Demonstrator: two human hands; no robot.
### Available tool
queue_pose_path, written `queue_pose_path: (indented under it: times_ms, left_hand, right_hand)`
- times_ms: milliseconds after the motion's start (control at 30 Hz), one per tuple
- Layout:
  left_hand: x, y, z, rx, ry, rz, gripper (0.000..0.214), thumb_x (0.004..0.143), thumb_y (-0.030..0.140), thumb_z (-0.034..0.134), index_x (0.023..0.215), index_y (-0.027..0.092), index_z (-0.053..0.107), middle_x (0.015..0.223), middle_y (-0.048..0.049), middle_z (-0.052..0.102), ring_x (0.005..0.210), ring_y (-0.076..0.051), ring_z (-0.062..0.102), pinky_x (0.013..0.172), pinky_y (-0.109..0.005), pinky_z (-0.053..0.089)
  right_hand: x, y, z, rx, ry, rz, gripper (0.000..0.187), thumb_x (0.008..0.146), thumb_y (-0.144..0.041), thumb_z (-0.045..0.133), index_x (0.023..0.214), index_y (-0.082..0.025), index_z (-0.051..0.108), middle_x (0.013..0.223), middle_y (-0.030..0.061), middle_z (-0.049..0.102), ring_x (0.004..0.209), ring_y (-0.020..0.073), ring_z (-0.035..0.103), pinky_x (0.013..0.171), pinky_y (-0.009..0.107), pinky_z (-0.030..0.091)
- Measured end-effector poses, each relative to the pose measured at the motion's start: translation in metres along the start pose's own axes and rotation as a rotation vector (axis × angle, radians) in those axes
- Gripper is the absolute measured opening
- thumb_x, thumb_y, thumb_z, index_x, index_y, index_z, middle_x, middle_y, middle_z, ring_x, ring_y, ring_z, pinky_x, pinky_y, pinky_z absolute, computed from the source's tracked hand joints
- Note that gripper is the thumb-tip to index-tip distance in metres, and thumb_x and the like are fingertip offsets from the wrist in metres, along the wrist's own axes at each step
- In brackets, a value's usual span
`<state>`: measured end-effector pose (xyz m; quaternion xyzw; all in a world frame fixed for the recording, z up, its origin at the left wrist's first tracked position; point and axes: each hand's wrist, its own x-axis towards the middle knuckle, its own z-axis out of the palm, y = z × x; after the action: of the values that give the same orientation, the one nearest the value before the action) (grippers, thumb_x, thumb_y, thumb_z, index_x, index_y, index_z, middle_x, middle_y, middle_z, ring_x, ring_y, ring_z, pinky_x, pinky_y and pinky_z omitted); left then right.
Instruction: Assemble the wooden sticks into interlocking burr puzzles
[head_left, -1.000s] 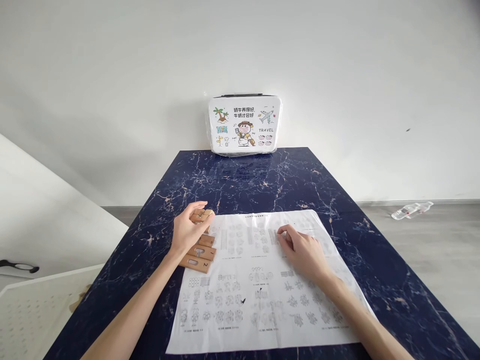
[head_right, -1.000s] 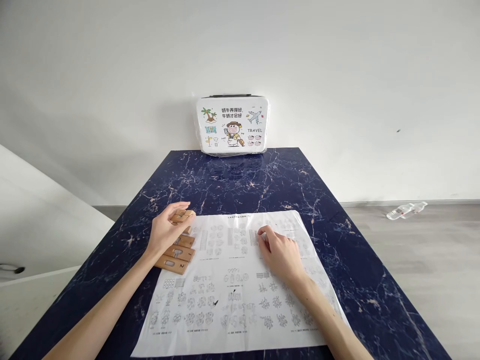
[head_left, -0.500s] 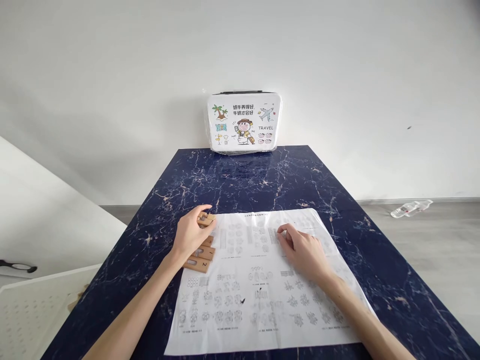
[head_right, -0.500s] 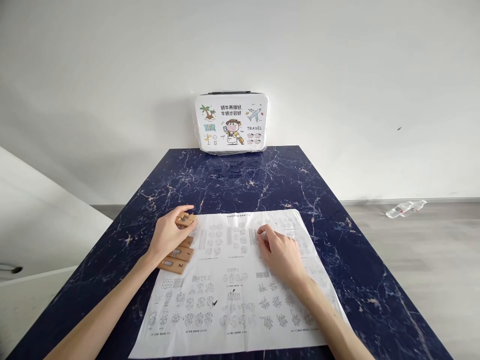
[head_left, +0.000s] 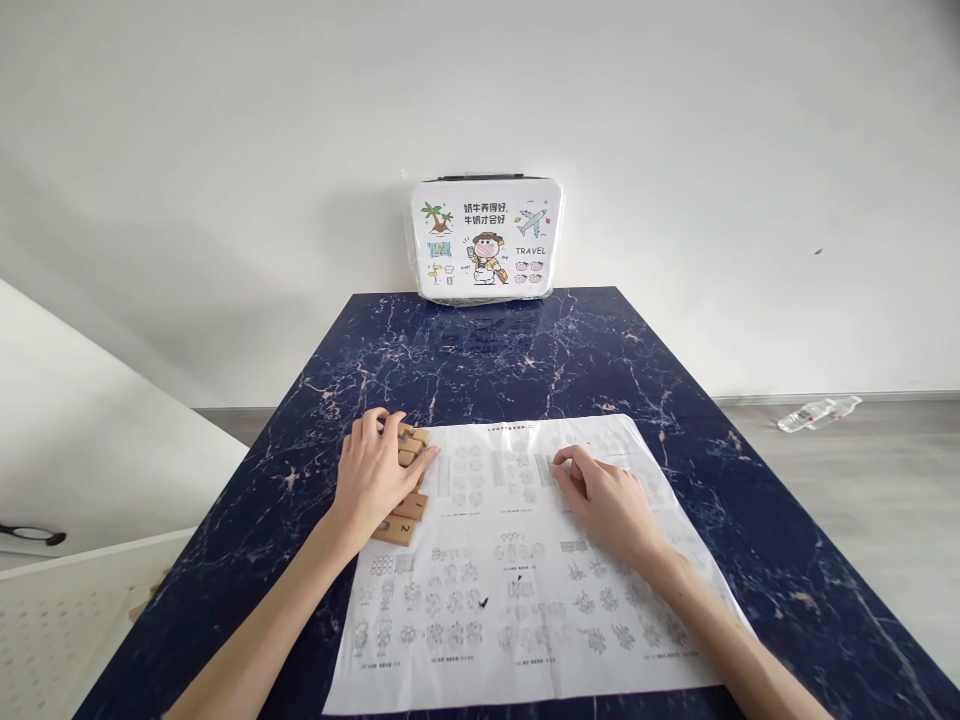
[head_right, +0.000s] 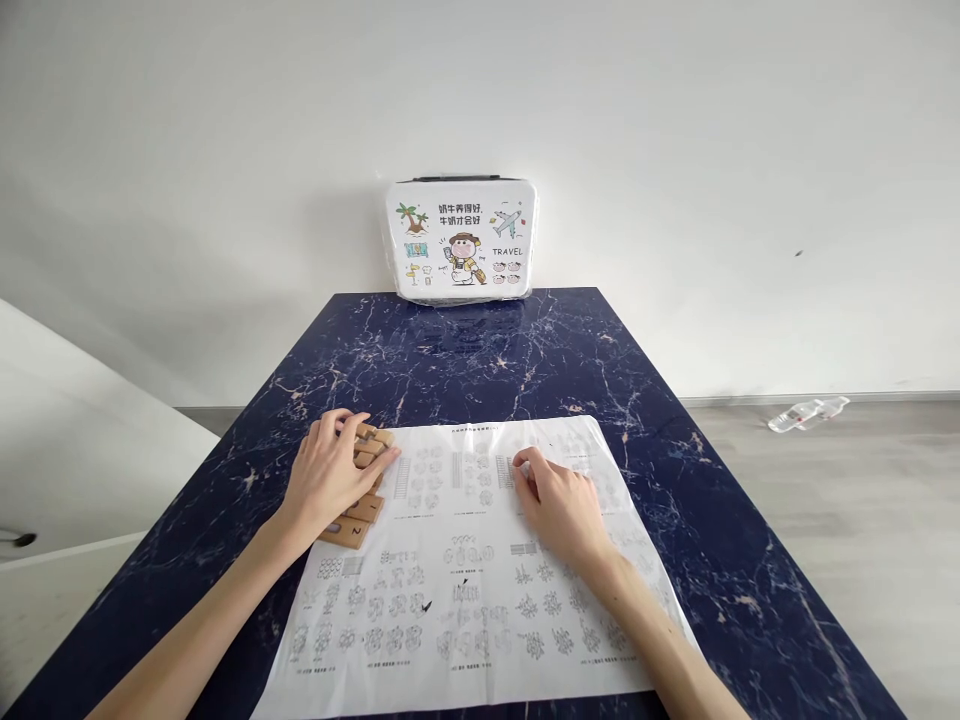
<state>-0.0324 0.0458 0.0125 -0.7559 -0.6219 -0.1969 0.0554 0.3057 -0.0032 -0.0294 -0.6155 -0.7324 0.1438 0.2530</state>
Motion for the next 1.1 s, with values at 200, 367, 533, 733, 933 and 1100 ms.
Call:
queue_pose_path:
  times_ms: [200,367,533,733,933,1100]
  left_hand:
    - [0.0,0.0,0.004,-0.079,-0.043,-0.033,0.06,0.098,0.062,0.063,0.141,0.02,0.058,0.136,-0.0201,0.069,0.123,-0.043,0.068,0.095,-0.051,0.062]
    - [0.002,-0.002,0.007,-0.14,-0.051,-0.074,0.055,0.097,0.057,0.066,0.139,0.022,0.059,0.138,-0.019,0.072,0.123,-0.044,0.069,0.094,-0.055,0.063]
    - [0.003,-0.005,0.008,-0.189,-0.027,-0.041,0.052,0.099,0.055,0.063,0.14,0.024,0.057,0.145,-0.0174,0.067,0.136,-0.041,0.062,0.113,-0.057,0.052]
    - [0.008,-0.012,0.015,-0.279,-0.053,-0.052,0.063,0.095,0.06,0.065,0.144,0.022,0.054,0.148,-0.0183,0.064,0.135,-0.041,0.063,0.112,-0.053,0.052]
    - [0.016,-0.011,0.013,-0.349,-0.068,-0.096,0.057,0.091,0.058,0.07,0.137,0.025,0.062,0.134,-0.0124,0.075,0.118,-0.037,0.074,0.101,-0.047,0.059]
    - [0.019,-0.009,0.006,-0.384,-0.046,-0.137,0.053,0.087,0.053,0.072,0.132,0.025,0.066,0.13,-0.0099,0.078,0.115,-0.035,0.075,0.1,-0.045,0.06]
  right_hand:
    - [0.001,0.0,-0.001,0.01,-0.018,0.0,0.027,0.108,-0.039,0.039,0.107,-0.023,0.06,0.056,-0.005,0.053,0.043,0.016,0.045,0.05,0.026,0.027]
    - [0.0,0.0,0.0,0.002,0.005,-0.012,0.027,0.107,-0.039,0.039,0.107,-0.023,0.061,0.057,-0.0044,0.054,0.044,0.0162,0.046,0.05,0.026,0.027]
    - [0.0,0.001,0.0,0.007,-0.001,-0.019,0.027,0.107,-0.038,0.039,0.107,-0.023,0.061,0.058,-0.0041,0.055,0.044,0.0159,0.045,0.05,0.026,0.027]
    - [0.0,0.001,0.0,0.004,-0.003,-0.016,0.027,0.107,-0.038,0.039,0.107,-0.023,0.061,0.059,-0.0036,0.056,0.044,0.016,0.045,0.051,0.027,0.027]
    - [0.0,0.001,-0.001,0.004,-0.008,-0.007,0.026,0.107,-0.038,0.039,0.107,-0.023,0.06,0.058,-0.0041,0.055,0.045,0.0165,0.046,0.05,0.026,0.027]
    - [0.0,0.0,-0.001,0.006,-0.007,-0.005,0.026,0.107,-0.039,0.039,0.107,-0.023,0.06,0.058,-0.0041,0.056,0.045,0.0165,0.045,0.05,0.026,0.028]
